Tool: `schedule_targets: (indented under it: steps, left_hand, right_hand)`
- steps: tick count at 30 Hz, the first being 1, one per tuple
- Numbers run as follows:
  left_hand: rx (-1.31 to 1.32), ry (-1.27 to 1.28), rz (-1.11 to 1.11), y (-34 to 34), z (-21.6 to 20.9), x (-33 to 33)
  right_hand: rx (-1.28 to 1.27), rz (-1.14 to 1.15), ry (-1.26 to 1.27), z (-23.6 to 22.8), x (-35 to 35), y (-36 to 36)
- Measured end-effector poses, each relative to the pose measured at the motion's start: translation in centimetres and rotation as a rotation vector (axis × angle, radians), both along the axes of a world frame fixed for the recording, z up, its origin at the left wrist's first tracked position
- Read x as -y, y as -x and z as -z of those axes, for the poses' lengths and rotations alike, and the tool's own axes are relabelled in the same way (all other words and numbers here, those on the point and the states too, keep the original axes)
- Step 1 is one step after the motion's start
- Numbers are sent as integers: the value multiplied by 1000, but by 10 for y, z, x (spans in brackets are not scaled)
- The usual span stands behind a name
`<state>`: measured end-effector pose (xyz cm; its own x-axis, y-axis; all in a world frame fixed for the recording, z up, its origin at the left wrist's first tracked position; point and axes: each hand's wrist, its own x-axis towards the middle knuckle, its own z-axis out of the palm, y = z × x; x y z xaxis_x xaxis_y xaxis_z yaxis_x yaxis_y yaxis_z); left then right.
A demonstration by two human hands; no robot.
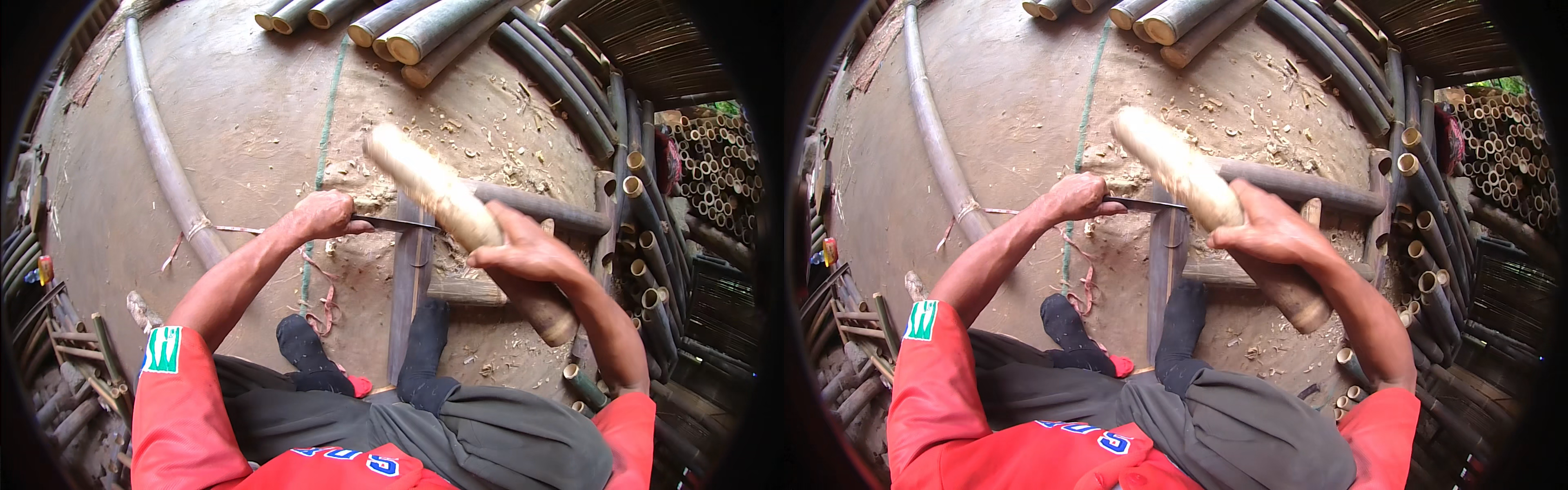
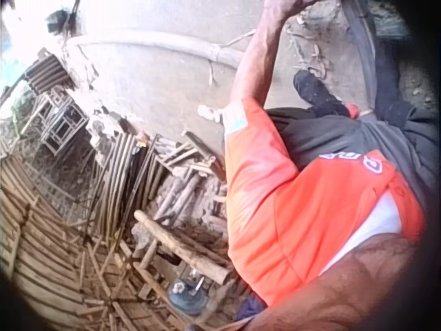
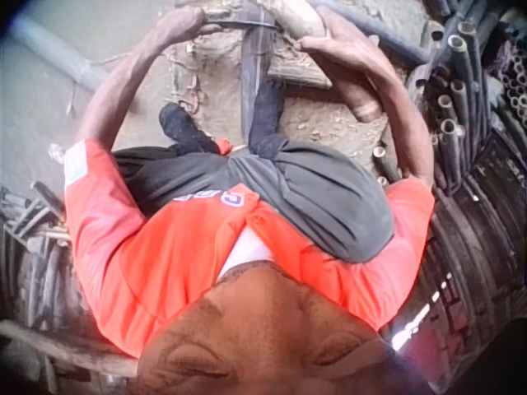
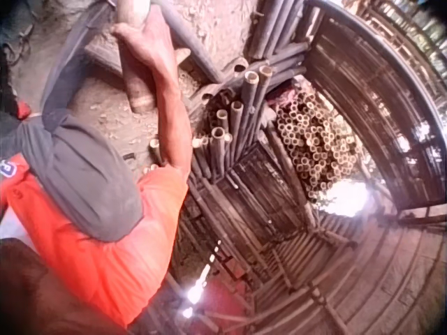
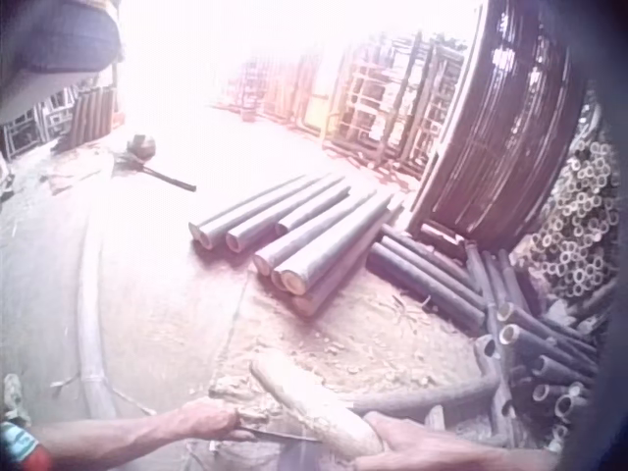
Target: The person carves a circular hole into a bamboo pole using a knife and a thick bamboo piece as a mallet. They refine the edges of the hole with a smaller hand tool and insert a second bamboo pole into the opening to test the fit.
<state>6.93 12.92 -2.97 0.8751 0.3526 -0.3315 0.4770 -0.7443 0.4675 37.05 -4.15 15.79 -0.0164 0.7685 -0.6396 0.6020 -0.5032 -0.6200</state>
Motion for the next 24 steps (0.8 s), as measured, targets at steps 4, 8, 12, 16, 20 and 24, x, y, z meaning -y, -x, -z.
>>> schedule_targets:
  steps: [4, 8, 12, 16, 20, 24]
  left_hand:
    - [-6, 9, -17, 6, 3, -1]
    - [47, 26, 26, -8, 5, -1]
    - [-71, 171, 33, -6, 17, -16]
    - [-473, 798, -213, -17, 12, -35]
    - [-357, 604, -135, -6, 17, -28]
    - [-94, 56, -71, 0, -13, 13]
  right_hand:
    - [-190, 252, -467, -68, -22, 15]
    - [136, 188, -351, 44, 33, 37]
    - [106, -108, 100, 45, 17, 21]
    - [-238, 342, -68, 9, 10, 13]
    - [-514, 620, -76, 8, 17, 2]
    - [-525, 748, -87, 22, 43, 2]
